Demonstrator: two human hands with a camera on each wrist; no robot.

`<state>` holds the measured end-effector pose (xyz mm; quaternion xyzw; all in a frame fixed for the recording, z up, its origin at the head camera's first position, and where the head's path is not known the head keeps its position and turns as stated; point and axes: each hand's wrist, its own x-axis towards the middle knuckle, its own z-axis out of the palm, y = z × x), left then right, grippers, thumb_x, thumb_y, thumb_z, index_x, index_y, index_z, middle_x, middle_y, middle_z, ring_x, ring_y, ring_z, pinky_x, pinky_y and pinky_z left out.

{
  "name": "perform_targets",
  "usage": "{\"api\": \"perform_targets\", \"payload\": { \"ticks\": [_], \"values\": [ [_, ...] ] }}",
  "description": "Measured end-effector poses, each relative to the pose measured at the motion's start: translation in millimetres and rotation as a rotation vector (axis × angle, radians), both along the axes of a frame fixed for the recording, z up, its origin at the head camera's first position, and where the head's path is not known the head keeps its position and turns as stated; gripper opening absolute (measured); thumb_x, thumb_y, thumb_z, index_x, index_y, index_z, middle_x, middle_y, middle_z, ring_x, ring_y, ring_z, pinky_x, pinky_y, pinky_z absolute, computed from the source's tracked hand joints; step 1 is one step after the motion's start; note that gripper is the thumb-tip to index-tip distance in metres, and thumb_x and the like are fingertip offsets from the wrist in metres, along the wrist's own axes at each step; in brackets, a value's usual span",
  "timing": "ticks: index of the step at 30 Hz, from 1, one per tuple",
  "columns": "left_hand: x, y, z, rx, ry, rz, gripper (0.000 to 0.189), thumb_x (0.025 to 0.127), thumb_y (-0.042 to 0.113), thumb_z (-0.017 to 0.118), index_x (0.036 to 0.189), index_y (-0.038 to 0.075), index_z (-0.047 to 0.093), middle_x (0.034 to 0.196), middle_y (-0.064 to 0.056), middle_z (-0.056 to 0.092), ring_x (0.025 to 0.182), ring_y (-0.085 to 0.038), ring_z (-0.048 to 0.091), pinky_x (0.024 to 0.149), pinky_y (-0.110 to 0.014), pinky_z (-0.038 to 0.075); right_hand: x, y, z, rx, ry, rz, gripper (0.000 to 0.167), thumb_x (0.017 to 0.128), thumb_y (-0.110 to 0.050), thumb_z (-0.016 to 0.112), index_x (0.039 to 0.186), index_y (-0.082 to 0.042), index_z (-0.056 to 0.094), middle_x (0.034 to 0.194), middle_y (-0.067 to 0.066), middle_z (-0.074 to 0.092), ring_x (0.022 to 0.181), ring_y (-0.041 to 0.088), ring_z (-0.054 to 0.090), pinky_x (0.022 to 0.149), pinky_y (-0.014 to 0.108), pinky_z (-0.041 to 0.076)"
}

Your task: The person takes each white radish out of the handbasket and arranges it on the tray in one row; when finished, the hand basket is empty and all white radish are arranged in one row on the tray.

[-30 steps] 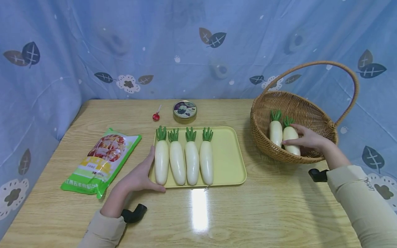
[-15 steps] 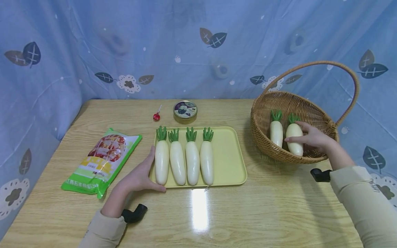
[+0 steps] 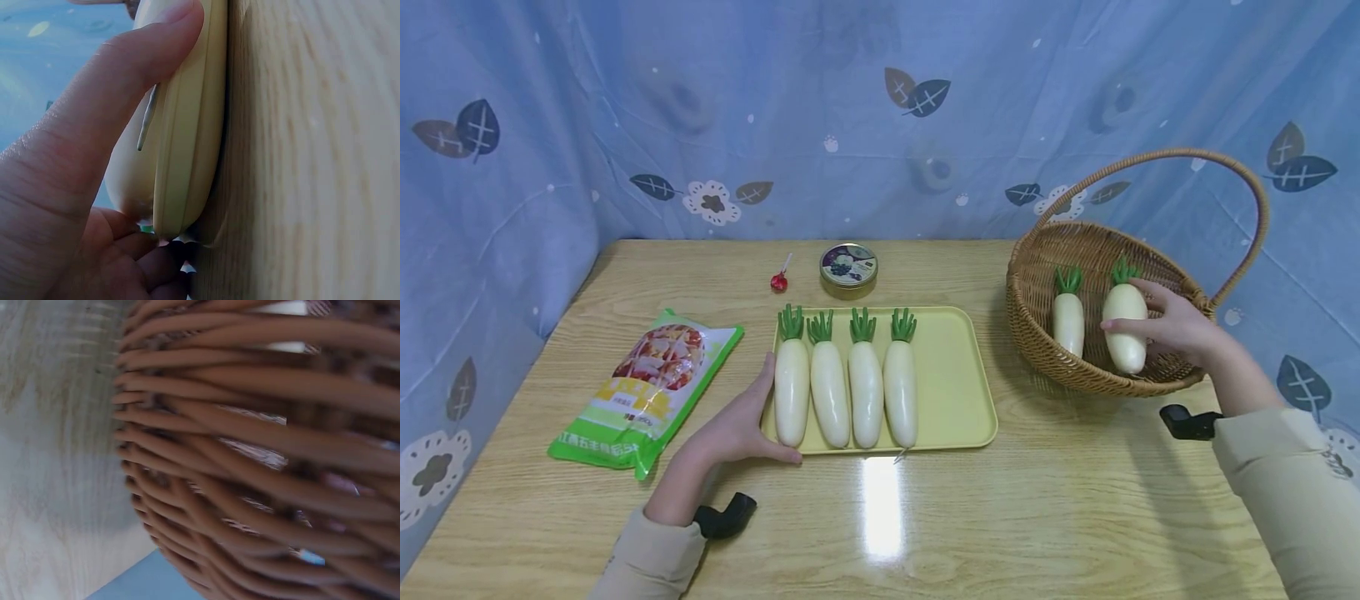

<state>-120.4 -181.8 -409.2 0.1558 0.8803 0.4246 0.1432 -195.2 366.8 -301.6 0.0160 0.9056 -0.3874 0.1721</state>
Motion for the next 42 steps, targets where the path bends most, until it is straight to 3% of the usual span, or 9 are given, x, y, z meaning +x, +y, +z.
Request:
{"api": "perform_targets", "payload": {
  "ticks": [7,13,22,29,37,42],
  "values": [
    [-0.8,-0.2,-0.2,0.001,0.012,-0.006,0.144,0.050,0.039,0.089,0.143,0.001,-0.015,0.151,-0.019,-0.006,0.137,-0.032,0.004,0.108,-0.049,0.013,3.8,-1,9.0,0.009,0.054,-0.029,0.096,0.087,-0.033,0.062,0.146,-0.011,-0.011,0.142,0.037,0.005,0.101,0.044,0.049,0.071,0.045,0.053],
    [-0.6,-0.8,-1.2,0.004,0.014,-0.009,0.143,0.051,0.039,0.088,0.143,0.001,-0.015,0.150,-0.019,-0.006,0.137,-0.033,0.003,0.108,-0.050,0.013,11.5,-12,20.2,0.015,0.082,-0.041,0.095,0.087,-0.033,0.061,0.146,-0.012,-0.010,0.144,0.035,0.003,0.091,0.026,0.056,0.069,0.042,0.053],
    [-0.5,-0.7,-0.7,0.013,0.018,-0.011,0.143,0.051,0.038,0.088,0.143,0.001,-0.015,0.150,-0.020,-0.006,0.137,-0.034,0.003,0.108,-0.050,0.012,20.9,-26,28.2,0.039,0.141,-0.037,0.092,0.087,-0.034,0.061,0.148,-0.017,-0.006,0.143,0.035,0.009,0.103,0.045,0.048,0.066,0.039,0.053],
    [0.3,-0.3,0.2,0.007,0.006,-0.002,0.144,0.050,0.038,0.089,0.143,0.002,-0.015,0.151,-0.018,-0.006,0.137,-0.031,0.003,0.108,-0.048,0.012,32.9,-38,33.8,0.051,0.180,-0.039,0.091,0.086,-0.035,0.062,0.148,-0.022,-0.002,0.144,0.032,0.012,0.104,0.049,0.046,0.065,0.042,0.052],
    [0.3,-1.2,-1.0,-0.005,0.006,0.003,0.145,0.049,0.040,0.089,0.143,0.003,-0.015,0.151,-0.017,-0.006,0.137,-0.031,0.003,0.109,-0.048,0.012,46.3,-51,38.4,0.059,0.196,-0.018,0.090,0.085,-0.033,0.064,0.148,-0.029,0.000,0.144,0.030,0.013,0.117,0.057,0.032,0.072,0.059,0.046],
    [-0.8,-1.4,-2.1,-0.014,0.002,0.004,0.144,0.050,0.040,0.088,0.143,0.002,-0.015,0.151,-0.017,-0.007,0.137,-0.031,0.002,0.109,-0.048,0.012,53.5,-59,39.7,0.041,0.207,-0.003,0.090,0.084,-0.030,0.066,0.148,-0.029,0.002,0.143,0.028,0.016,0.117,0.055,0.034,0.070,0.055,0.048]
  ]
}}
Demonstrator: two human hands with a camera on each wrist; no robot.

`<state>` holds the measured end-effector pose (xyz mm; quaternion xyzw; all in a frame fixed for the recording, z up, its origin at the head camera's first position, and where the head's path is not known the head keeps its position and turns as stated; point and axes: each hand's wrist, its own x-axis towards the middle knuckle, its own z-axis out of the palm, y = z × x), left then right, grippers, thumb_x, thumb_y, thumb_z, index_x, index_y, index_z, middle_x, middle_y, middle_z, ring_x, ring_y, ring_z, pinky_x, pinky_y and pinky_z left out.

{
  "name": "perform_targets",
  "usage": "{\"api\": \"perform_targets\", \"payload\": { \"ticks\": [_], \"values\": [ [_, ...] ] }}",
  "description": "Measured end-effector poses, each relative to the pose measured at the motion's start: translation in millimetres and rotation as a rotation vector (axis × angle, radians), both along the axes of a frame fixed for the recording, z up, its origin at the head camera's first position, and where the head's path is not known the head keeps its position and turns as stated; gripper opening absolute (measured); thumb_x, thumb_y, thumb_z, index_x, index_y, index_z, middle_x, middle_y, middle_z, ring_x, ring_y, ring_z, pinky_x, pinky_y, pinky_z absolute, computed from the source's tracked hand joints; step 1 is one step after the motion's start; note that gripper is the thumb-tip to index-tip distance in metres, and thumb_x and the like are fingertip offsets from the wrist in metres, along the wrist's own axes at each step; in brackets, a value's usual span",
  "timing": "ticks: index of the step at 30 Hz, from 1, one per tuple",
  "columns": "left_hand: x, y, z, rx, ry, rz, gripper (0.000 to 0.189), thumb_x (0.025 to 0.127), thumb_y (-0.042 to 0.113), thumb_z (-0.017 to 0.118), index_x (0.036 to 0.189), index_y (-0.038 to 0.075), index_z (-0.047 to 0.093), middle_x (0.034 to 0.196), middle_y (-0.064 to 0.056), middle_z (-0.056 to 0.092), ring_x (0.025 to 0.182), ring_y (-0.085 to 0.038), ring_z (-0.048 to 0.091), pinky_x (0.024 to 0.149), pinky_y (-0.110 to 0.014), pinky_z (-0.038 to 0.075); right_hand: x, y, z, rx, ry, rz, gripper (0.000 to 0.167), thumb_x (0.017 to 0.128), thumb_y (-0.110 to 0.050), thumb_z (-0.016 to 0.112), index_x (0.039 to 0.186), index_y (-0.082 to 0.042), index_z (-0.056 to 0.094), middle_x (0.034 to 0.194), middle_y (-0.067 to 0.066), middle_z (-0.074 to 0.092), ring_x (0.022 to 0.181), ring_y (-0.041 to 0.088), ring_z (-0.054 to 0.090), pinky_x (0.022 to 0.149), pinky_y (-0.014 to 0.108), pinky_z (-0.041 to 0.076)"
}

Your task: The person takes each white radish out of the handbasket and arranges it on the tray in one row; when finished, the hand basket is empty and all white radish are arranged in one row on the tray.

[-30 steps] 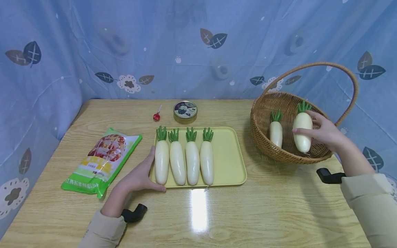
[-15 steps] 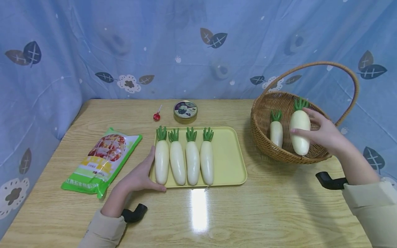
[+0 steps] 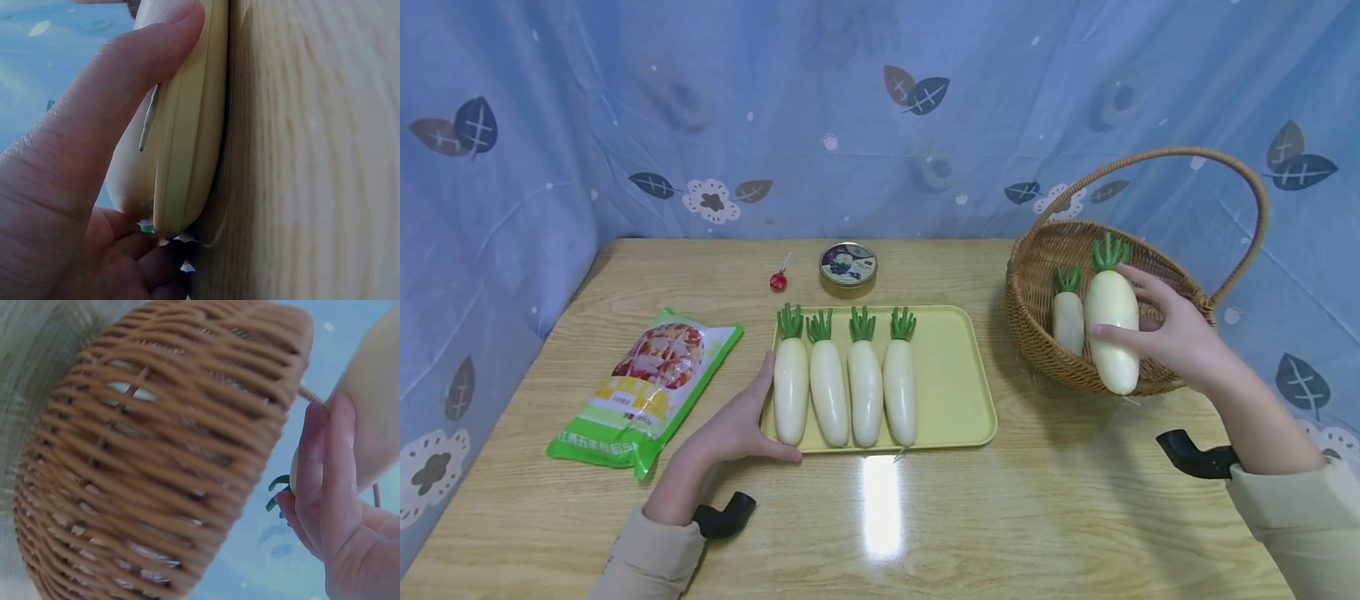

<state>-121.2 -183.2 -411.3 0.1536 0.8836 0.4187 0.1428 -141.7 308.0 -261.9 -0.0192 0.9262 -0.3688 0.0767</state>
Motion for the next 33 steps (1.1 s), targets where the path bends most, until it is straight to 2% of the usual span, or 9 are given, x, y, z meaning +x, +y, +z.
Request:
{"api": "perform_targets", "payload": {
  "ticks": [9,17,19,23,33],
  "values": [
    [-0.3,0.7,-0.2,0.007,0.007,-0.005,0.145,0.049,0.041,0.088,0.143,0.003,-0.015,0.151,-0.017,-0.007,0.137,-0.031,0.002,0.109,-0.048,0.012,8.3,-16,0.2,-0.043,0.033,0.035,0.087,0.083,-0.027,0.067,0.148,-0.031,0.008,0.141,0.025,0.022,0.108,0.051,0.047,0.063,0.046,0.051],
    [-0.7,-0.2,-0.7,0.003,0.015,-0.007,0.144,0.050,0.042,0.088,0.143,0.002,-0.015,0.151,-0.017,-0.006,0.137,-0.031,0.003,0.109,-0.048,0.012,15.2,-32,-2.8,-0.103,0.057,0.091,0.086,0.083,-0.023,0.069,0.148,-0.028,0.012,0.137,0.024,0.028,0.105,0.049,0.050,0.064,0.044,0.052],
    [-0.4,-0.4,-0.6,0.006,0.013,-0.006,0.144,0.050,0.042,0.088,0.143,0.002,-0.015,0.151,-0.017,-0.006,0.137,-0.031,0.003,0.109,-0.048,0.012,16.7,-35,-3.3,-0.110,0.055,0.094,0.086,0.082,-0.023,0.069,0.148,-0.028,0.013,0.137,0.023,0.028,0.104,0.045,0.053,0.064,0.043,0.053],
    [-0.1,-0.7,0.2,0.006,0.010,-0.004,0.144,0.050,0.041,0.088,0.143,0.002,-0.015,0.151,-0.017,-0.006,0.137,-0.031,0.002,0.109,-0.048,0.012,18.9,-40,-5.3,-0.122,0.044,0.096,0.087,0.082,-0.020,0.069,0.148,-0.025,0.012,0.137,0.022,0.029,0.103,0.043,0.054,0.063,0.040,0.053],
    [-0.8,0.2,-0.4,0.011,0.020,-0.011,0.145,0.050,0.041,0.088,0.143,0.002,-0.015,0.151,-0.017,-0.006,0.137,-0.031,0.003,0.108,-0.048,0.012,22.3,-52,-7.4,-0.126,0.044,0.119,0.090,0.080,-0.019,0.072,0.148,-0.023,0.013,0.142,0.019,0.025,0.105,0.047,0.051,0.062,0.044,0.053]
  ]
}}
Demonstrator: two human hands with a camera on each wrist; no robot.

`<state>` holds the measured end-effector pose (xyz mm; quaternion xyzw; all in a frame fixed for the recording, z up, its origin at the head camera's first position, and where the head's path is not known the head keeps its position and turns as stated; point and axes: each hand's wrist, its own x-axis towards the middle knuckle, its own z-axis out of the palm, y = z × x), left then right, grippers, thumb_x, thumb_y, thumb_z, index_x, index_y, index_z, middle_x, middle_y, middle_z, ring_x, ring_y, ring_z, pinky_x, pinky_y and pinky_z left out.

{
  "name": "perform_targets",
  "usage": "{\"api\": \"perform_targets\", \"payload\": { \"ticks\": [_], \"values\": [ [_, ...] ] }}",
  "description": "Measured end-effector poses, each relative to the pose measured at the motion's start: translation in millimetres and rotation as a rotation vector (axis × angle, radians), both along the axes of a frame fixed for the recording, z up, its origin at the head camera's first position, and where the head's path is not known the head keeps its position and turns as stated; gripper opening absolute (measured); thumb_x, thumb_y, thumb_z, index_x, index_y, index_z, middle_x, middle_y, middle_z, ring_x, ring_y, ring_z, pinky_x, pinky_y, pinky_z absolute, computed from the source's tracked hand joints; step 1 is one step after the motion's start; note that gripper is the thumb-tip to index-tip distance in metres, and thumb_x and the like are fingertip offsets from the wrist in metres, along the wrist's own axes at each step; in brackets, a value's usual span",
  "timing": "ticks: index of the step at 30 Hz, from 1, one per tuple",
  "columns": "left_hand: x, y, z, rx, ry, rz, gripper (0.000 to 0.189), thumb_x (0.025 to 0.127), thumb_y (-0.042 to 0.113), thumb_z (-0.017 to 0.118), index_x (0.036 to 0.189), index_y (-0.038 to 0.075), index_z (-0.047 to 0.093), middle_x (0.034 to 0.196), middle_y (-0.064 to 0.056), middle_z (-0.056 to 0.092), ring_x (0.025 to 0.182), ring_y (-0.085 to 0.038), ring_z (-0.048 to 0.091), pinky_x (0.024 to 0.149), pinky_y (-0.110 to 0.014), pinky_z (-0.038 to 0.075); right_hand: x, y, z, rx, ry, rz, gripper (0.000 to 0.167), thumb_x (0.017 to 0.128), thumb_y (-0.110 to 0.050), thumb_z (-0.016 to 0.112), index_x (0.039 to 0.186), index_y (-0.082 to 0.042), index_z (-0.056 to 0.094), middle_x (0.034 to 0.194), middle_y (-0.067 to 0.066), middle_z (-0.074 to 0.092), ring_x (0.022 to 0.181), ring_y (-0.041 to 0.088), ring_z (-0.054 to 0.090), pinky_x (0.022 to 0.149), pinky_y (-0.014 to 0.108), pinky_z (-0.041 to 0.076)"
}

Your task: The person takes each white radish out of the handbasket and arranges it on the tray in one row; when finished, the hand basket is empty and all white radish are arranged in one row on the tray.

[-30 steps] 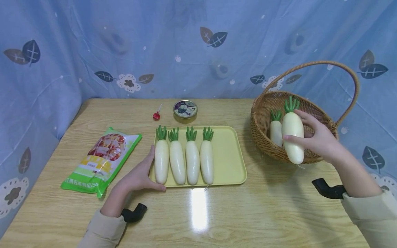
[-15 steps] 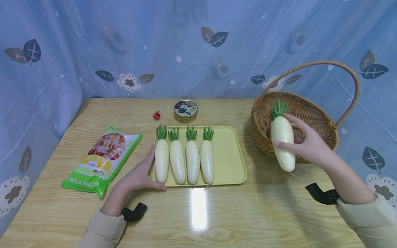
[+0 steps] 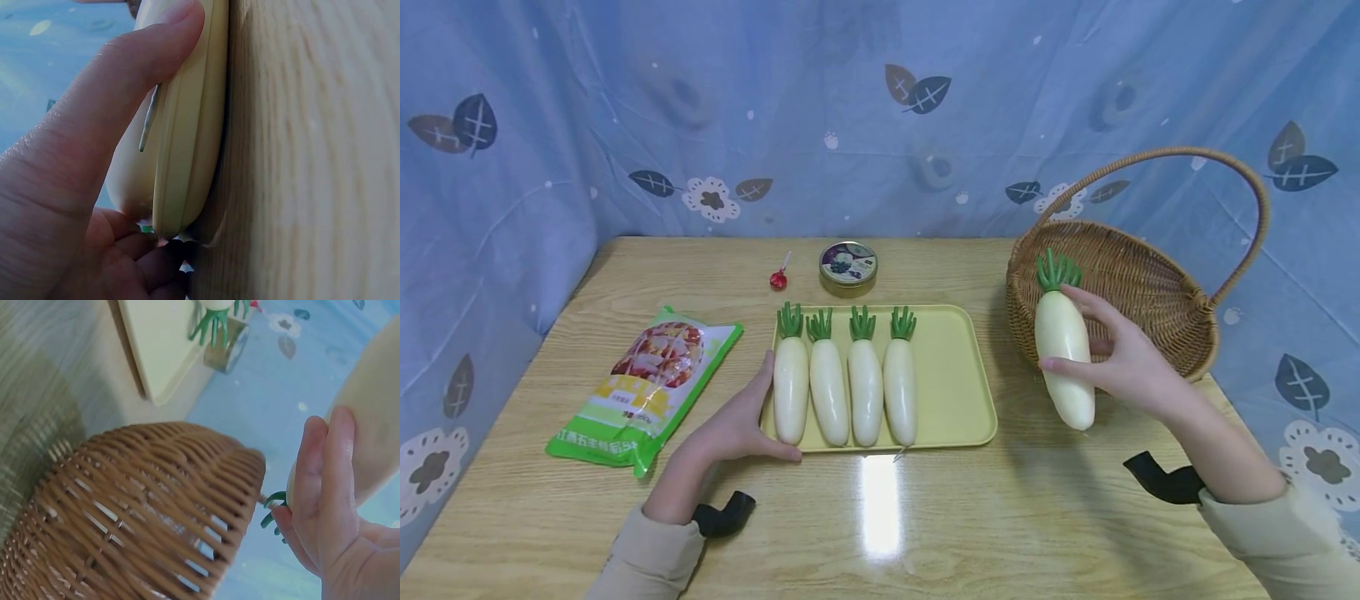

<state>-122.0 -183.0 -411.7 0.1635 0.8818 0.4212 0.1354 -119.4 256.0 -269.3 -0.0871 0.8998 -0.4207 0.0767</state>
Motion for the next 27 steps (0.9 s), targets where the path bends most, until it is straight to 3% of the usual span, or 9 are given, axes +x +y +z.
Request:
{"api": "perform_targets", "payload": {
  "ticks": [10,12,15,19,27],
  "values": [
    [-0.4,-0.3,-0.1,-0.007,0.004,0.000,0.144,0.049,0.042,0.088,0.143,0.002,-0.014,0.151,-0.018,-0.005,0.137,-0.031,0.004,0.108,-0.048,0.013,-0.2,-14,-2.6,-0.005,0.006,0.038,0.089,0.078,-0.022,0.073,0.147,-0.026,0.016,0.143,0.016,0.026,0.105,0.043,0.053,0.063,0.042,0.053],
    [-0.4,-0.5,-0.4,-0.011,0.003,0.000,0.144,0.050,0.042,0.088,0.143,0.002,-0.014,0.151,-0.018,-0.005,0.137,-0.031,0.004,0.108,-0.048,0.013,-0.6,-17,-3.3,-0.010,-0.004,0.045,0.089,0.079,-0.022,0.073,0.147,-0.027,0.016,0.148,0.015,0.015,0.107,0.044,0.052,0.064,0.042,0.053],
    [-0.1,-0.8,-0.3,-0.013,-0.001,0.002,0.144,0.050,0.042,0.088,0.143,0.001,-0.014,0.151,-0.018,-0.006,0.137,-0.031,0.003,0.108,-0.048,0.013,-1.3,-21,-4.8,-0.006,-0.005,0.055,0.089,0.079,-0.024,0.073,0.147,-0.029,0.017,0.150,0.014,0.011,0.109,0.044,0.050,0.066,0.042,0.053],
    [-0.1,-0.2,-0.6,-0.013,0.005,-0.002,0.143,0.051,0.042,0.087,0.143,0.000,-0.013,0.151,-0.019,-0.006,0.137,-0.032,0.003,0.108,-0.049,0.012,-2.6,-27,-7.9,-0.004,0.006,0.078,0.088,0.077,-0.025,0.074,0.146,-0.029,0.019,0.144,0.016,0.023,0.109,0.043,0.051,0.068,0.042,0.053],
    [0.3,0.5,-0.1,-0.010,0.012,-0.006,0.141,0.052,0.043,0.087,0.143,-0.001,-0.013,0.150,-0.021,-0.005,0.136,-0.035,0.004,0.107,-0.051,0.013,-4.8,-36,-18.5,-0.036,0.013,0.148,0.088,0.076,-0.024,0.075,0.146,-0.028,0.021,0.145,0.013,0.024,0.103,0.039,0.056,0.067,0.039,0.053]
  ]
}}
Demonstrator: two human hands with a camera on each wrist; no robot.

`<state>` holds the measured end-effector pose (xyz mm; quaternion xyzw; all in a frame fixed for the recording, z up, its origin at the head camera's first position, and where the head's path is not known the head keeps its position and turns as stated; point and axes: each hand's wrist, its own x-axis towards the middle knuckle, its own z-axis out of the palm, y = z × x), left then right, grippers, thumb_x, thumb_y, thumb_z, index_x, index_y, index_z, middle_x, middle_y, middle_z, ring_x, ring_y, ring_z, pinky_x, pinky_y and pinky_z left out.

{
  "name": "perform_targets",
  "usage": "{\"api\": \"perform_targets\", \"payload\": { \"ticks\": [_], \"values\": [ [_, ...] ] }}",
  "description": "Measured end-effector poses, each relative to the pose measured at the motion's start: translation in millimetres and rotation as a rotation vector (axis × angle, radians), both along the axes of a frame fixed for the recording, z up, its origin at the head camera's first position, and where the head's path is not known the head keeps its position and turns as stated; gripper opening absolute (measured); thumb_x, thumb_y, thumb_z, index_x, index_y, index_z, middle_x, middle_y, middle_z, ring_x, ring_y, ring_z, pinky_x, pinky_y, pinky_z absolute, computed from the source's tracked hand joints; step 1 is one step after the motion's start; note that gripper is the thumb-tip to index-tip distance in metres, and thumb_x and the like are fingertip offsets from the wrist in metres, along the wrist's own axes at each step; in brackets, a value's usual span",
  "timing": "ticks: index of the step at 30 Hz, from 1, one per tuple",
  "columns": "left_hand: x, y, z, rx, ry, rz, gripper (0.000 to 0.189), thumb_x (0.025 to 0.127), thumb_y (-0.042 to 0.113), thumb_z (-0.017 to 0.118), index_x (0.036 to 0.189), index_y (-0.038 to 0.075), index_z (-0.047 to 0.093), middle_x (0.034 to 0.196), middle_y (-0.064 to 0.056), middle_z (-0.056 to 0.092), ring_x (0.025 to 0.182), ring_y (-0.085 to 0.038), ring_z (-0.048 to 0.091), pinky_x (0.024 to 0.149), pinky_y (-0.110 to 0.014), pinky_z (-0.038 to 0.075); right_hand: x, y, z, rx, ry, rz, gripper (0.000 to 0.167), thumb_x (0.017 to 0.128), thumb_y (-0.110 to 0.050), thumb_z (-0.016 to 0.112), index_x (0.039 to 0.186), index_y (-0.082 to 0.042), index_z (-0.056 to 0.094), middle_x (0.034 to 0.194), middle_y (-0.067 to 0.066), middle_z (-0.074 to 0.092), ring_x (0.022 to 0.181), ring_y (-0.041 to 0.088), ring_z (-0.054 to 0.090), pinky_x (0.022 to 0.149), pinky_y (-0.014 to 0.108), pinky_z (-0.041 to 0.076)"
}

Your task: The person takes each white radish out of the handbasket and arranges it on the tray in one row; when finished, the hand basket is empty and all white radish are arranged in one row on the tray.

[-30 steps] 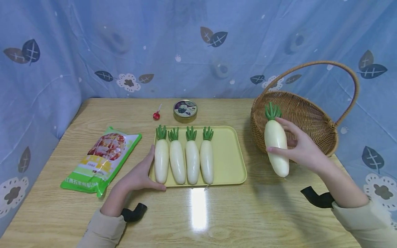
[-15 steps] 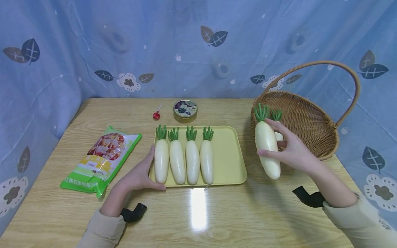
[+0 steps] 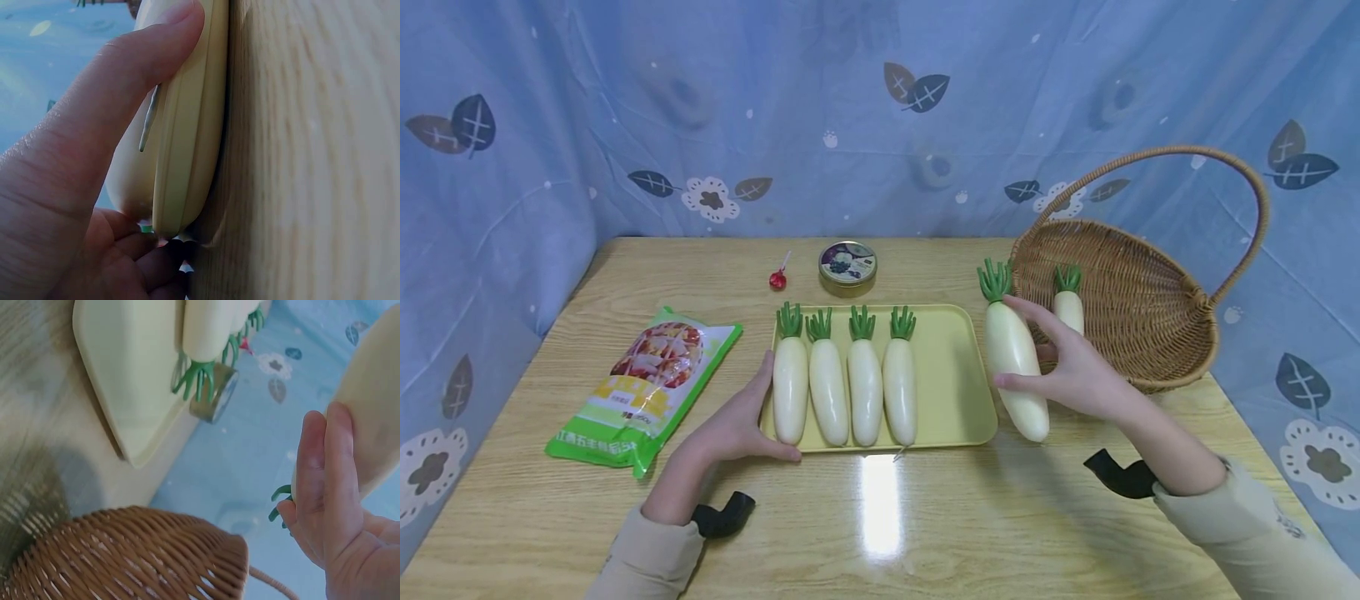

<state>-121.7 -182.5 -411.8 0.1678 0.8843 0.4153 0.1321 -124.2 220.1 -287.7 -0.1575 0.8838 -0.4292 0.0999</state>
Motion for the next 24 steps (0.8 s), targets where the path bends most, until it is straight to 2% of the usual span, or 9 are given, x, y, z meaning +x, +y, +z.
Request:
{"api": "perform_targets", "payload": {
  "ticks": [9,16,20,24],
  "values": [
    [-1.0,0.5,-1.0,-0.007,0.011,0.001,0.142,0.052,0.043,0.087,0.143,-0.002,-0.012,0.150,-0.021,-0.004,0.136,-0.034,0.004,0.108,-0.050,0.013,-3.7,-13,-15.9,-0.027,0.011,0.029,0.089,0.073,-0.025,0.078,0.145,-0.023,0.025,0.144,0.010,0.028,0.097,0.032,0.059,0.071,0.035,0.052],
    [-0.6,-0.5,-0.6,-0.008,-0.005,0.008,0.143,0.050,0.043,0.087,0.143,0.000,-0.013,0.151,-0.018,-0.006,0.137,-0.031,0.003,0.108,-0.048,0.013,-7.2,-21,-28.8,-0.054,0.033,0.053,0.091,0.071,-0.024,0.080,0.144,-0.018,0.027,0.144,0.011,0.029,0.102,0.029,0.056,0.077,0.033,0.051],
    [-0.6,-0.2,0.1,-0.007,-0.009,0.006,0.143,0.050,0.042,0.088,0.143,0.000,-0.014,0.151,-0.018,-0.006,0.137,-0.031,0.003,0.108,-0.048,0.013,-9.1,-25,-34.3,-0.052,0.043,0.054,0.091,0.070,-0.022,0.080,0.144,-0.015,0.027,0.142,0.011,0.032,0.108,0.028,0.051,0.079,0.036,0.051],
    [-0.6,0.0,-0.1,0.000,-0.006,0.004,0.143,0.051,0.042,0.088,0.143,0.000,-0.013,0.151,-0.020,-0.005,0.137,-0.033,0.004,0.108,-0.049,0.013,-10.9,-29,-38.7,-0.033,0.025,0.048,0.090,0.071,-0.022,0.079,0.143,-0.014,0.027,0.143,0.012,0.029,0.101,0.029,0.055,0.074,0.035,0.051]
  ]
}}
